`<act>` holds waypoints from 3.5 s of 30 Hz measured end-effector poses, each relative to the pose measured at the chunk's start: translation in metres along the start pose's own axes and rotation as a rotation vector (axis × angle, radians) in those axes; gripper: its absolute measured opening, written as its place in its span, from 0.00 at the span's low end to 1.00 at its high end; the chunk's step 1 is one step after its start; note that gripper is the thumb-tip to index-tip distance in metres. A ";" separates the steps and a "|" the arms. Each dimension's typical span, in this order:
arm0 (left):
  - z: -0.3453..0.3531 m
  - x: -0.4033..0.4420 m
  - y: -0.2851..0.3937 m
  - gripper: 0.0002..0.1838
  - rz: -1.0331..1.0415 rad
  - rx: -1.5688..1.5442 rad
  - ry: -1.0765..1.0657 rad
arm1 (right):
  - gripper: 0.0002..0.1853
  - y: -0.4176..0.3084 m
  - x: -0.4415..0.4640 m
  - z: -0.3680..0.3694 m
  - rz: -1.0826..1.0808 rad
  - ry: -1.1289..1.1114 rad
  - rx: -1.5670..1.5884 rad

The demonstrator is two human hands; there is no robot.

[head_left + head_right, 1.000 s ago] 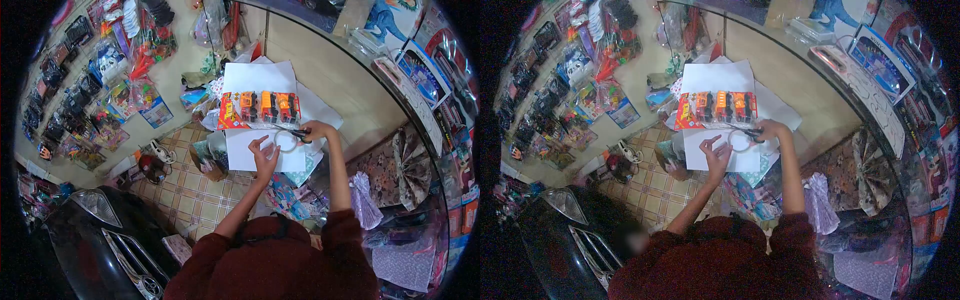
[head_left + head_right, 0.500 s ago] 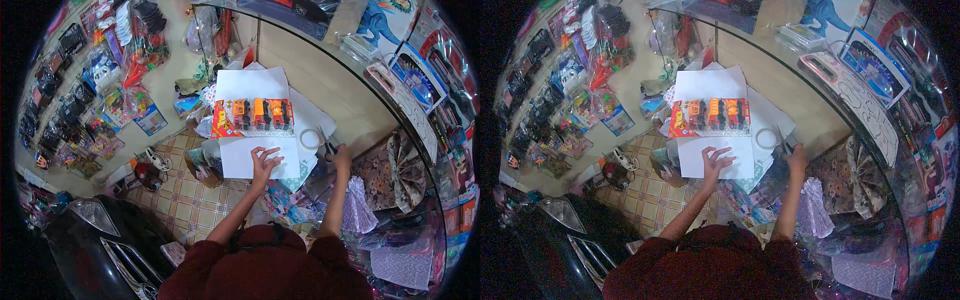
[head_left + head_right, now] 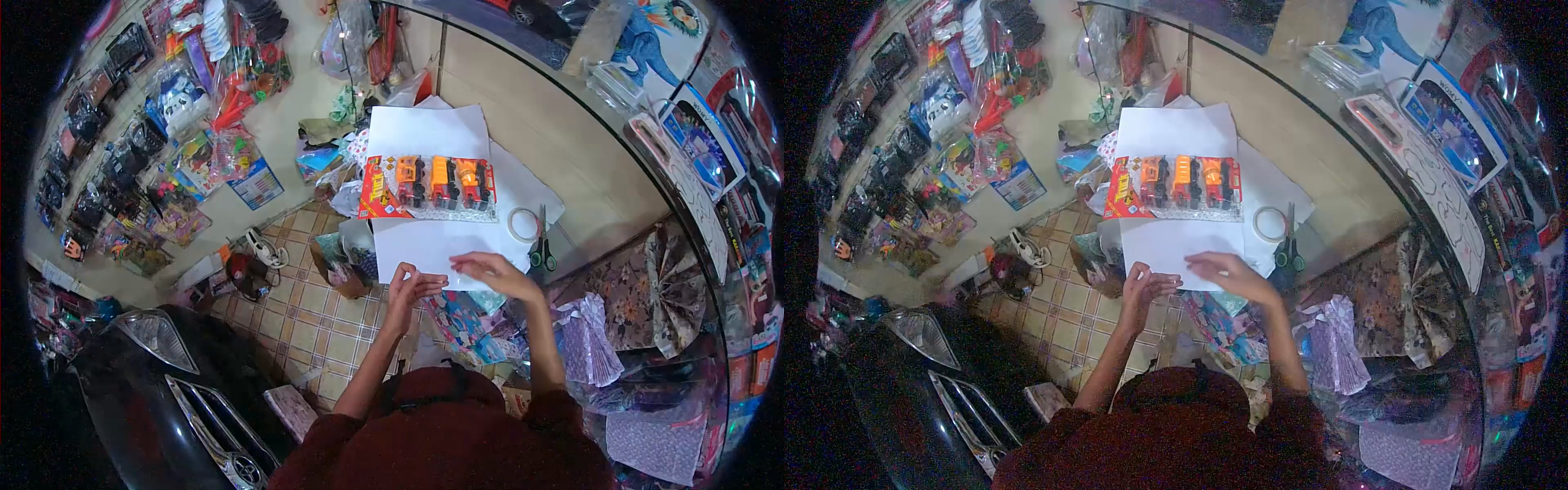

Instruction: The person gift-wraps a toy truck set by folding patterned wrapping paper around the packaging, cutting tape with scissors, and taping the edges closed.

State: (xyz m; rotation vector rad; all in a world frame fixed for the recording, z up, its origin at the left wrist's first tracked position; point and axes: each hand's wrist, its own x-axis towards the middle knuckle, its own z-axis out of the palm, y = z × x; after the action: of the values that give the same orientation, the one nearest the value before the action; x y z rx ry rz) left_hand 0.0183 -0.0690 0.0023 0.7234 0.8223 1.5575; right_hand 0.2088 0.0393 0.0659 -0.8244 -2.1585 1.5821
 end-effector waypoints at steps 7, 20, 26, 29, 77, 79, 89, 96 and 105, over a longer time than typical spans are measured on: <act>-0.023 -0.025 -0.014 0.11 -0.046 0.058 0.032 | 0.11 0.020 -0.008 0.017 0.085 -0.149 0.058; -0.057 -0.057 -0.054 0.07 -0.067 0.069 0.049 | 0.09 0.050 -0.022 0.054 0.027 -0.063 -0.072; -0.081 -0.057 -0.059 0.06 0.019 0.169 0.055 | 0.07 0.051 -0.022 0.073 -0.068 0.156 -0.389; -0.090 -0.061 -0.064 0.05 0.034 0.248 0.106 | 0.07 0.050 -0.024 0.080 -0.164 0.218 -0.645; -0.041 -0.016 -0.007 0.04 0.622 0.789 0.271 | 0.06 0.033 0.002 0.069 -0.428 0.513 -0.762; -0.041 -0.006 0.004 0.06 0.704 0.901 0.254 | 0.06 0.022 0.006 0.062 -0.412 0.538 -0.715; -0.034 0.030 0.043 0.08 0.856 1.313 0.186 | 0.07 0.011 0.030 0.028 -0.320 0.497 -0.619; -0.040 0.058 0.042 0.08 0.836 1.314 0.119 | 0.08 0.012 0.041 0.017 -0.268 0.470 -0.566; -0.049 0.073 0.037 0.09 0.885 1.325 0.171 | 0.06 0.009 0.056 0.009 -0.278 0.467 -0.547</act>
State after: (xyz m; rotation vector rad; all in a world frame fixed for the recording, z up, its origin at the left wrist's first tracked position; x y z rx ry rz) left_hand -0.0521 -0.0052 0.0064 2.1349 1.8521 1.6745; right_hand 0.1626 0.0693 0.0509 -0.8852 -2.2326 0.5863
